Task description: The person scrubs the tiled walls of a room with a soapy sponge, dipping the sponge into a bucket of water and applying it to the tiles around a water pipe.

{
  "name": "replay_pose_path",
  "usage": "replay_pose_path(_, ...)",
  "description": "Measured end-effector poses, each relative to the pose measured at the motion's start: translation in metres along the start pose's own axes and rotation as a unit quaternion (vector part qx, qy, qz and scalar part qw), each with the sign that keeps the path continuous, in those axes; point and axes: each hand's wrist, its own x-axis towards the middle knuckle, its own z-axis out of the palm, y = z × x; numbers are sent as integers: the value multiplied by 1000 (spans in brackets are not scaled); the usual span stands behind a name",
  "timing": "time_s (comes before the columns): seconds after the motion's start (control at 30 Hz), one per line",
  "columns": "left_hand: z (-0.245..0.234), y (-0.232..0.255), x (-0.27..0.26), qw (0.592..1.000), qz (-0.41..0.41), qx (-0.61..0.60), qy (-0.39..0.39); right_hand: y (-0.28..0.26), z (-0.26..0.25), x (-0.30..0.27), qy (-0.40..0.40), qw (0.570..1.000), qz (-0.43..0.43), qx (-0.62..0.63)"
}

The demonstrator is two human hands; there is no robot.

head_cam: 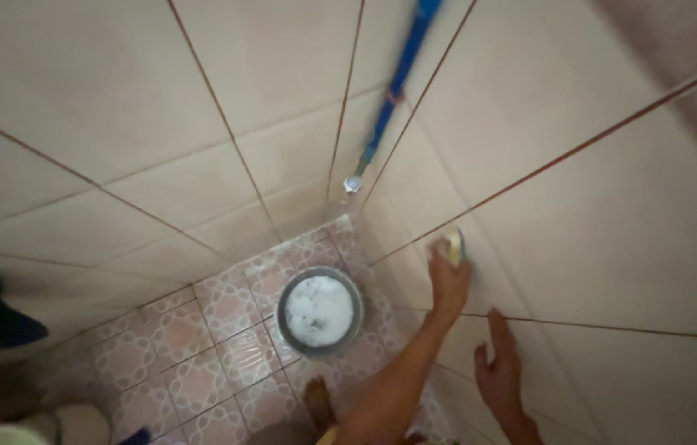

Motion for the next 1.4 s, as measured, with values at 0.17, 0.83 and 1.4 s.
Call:
replay_pose_path(0.17,-49,-143,-26,976,-37,212,-28,5,48,26,-1,998,-54,15)
replay_pose_path(0.83,-341,-673,-8,757,89,618,193,163,270,33,31,982,-179,-45)
replay_pose_path(1.4,-206,-528,-3,952,-46,298,60,138,257,42,-40,994,-46,89)
